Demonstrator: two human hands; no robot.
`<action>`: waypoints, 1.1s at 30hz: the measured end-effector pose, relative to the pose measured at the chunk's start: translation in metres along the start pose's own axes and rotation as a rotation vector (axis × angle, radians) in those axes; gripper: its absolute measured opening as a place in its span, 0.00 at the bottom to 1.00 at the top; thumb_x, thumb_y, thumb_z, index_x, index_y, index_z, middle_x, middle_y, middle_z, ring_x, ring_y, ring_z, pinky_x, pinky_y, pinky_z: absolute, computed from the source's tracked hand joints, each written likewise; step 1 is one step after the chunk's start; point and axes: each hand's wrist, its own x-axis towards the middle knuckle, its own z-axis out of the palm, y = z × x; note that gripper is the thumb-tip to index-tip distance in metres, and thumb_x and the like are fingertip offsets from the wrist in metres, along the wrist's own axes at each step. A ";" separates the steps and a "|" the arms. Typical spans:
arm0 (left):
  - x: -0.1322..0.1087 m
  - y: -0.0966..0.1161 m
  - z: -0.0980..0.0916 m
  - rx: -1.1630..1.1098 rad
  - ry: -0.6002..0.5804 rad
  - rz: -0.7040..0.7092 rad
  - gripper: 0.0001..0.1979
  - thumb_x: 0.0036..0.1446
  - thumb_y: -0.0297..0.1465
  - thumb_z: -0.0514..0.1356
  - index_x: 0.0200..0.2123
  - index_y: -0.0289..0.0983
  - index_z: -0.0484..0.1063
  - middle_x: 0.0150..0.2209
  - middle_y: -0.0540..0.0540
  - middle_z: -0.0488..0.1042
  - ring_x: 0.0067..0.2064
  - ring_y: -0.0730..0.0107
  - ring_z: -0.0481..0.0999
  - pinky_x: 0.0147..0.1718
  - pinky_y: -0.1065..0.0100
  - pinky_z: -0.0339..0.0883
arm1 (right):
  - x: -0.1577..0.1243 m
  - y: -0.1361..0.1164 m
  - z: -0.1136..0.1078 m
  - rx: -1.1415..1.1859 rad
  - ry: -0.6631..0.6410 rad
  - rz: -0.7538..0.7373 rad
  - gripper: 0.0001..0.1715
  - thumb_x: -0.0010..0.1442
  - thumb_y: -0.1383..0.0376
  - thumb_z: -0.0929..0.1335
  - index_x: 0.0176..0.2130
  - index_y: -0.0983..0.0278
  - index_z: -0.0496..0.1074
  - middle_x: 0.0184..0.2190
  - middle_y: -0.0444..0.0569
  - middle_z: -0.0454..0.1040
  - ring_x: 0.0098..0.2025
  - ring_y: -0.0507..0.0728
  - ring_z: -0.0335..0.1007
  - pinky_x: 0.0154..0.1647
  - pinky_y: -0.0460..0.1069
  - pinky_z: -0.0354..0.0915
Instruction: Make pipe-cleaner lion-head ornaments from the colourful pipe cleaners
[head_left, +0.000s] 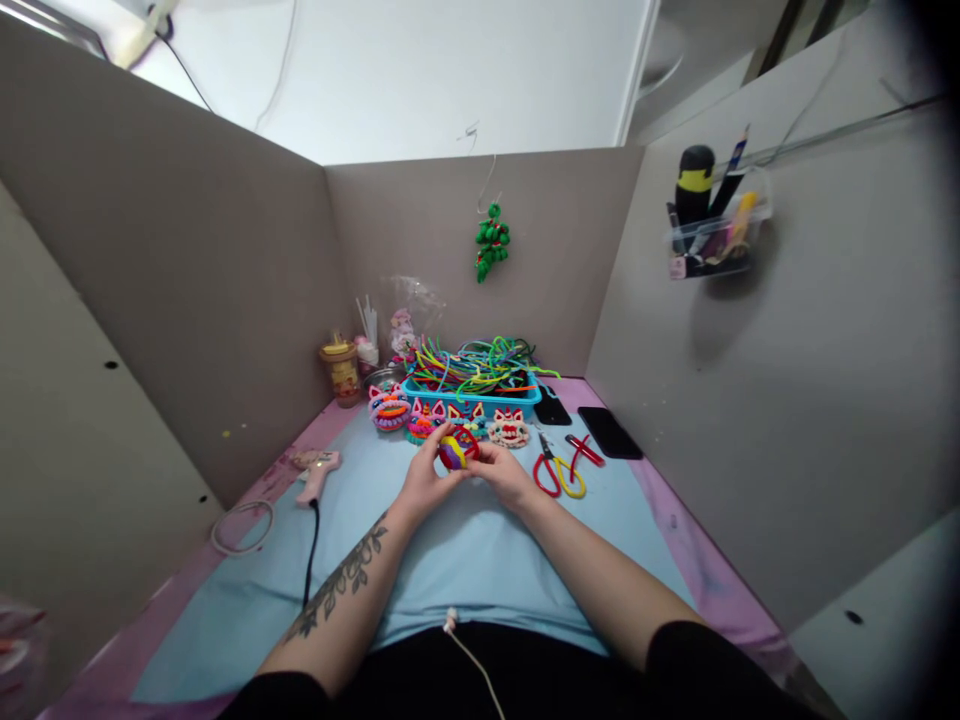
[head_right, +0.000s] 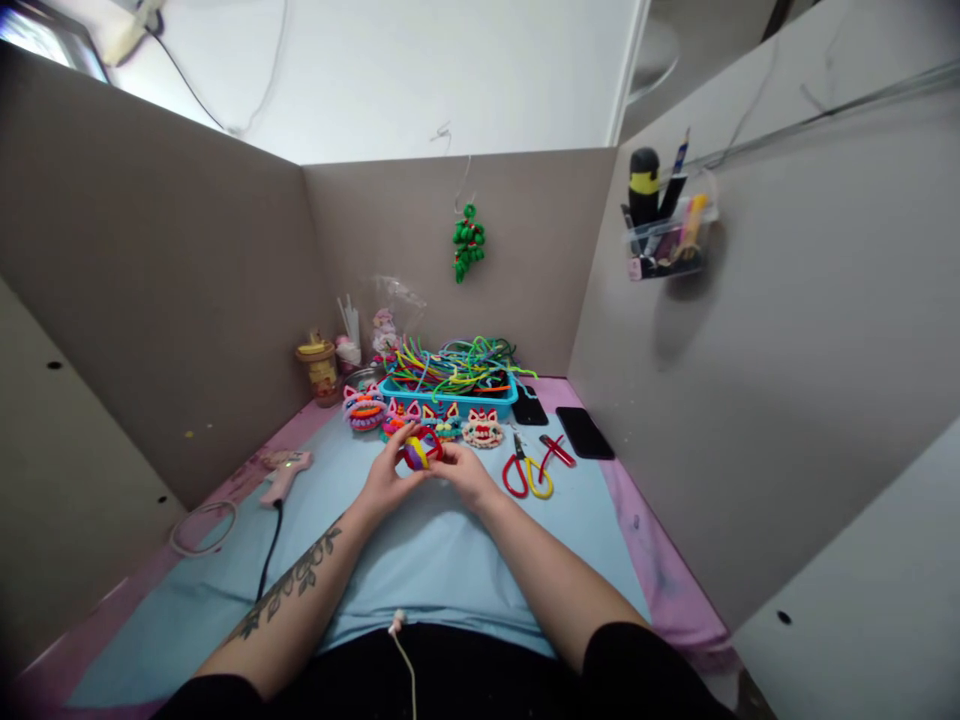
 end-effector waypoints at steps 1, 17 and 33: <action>-0.001 -0.001 0.000 0.024 -0.002 0.005 0.38 0.46 0.31 0.65 0.59 0.39 0.54 0.58 0.36 0.62 0.59 0.56 0.63 0.55 0.55 0.59 | 0.000 0.000 0.000 -0.002 -0.012 0.015 0.14 0.41 0.59 0.74 0.27 0.66 0.71 0.22 0.41 0.69 0.25 0.49 0.62 0.30 0.46 0.58; 0.005 0.007 -0.005 -0.489 -0.107 -0.350 0.34 0.43 0.36 0.67 0.54 0.39 0.62 0.55 0.36 0.66 0.35 0.69 0.75 0.28 0.71 0.69 | 0.011 0.003 -0.017 0.360 0.193 0.314 0.12 0.45 0.63 0.73 0.29 0.64 0.67 0.15 0.37 0.62 0.14 0.44 0.50 0.12 0.40 0.48; 0.007 -0.003 0.000 -0.461 0.243 -0.434 0.25 0.41 0.38 0.67 0.43 0.34 0.70 0.39 0.43 0.73 0.34 0.69 0.75 0.33 0.66 0.70 | -0.007 -0.003 0.002 -0.630 0.204 -0.398 0.05 0.52 0.63 0.68 0.33 0.62 0.71 0.29 0.45 0.67 0.29 0.52 0.62 0.31 0.47 0.60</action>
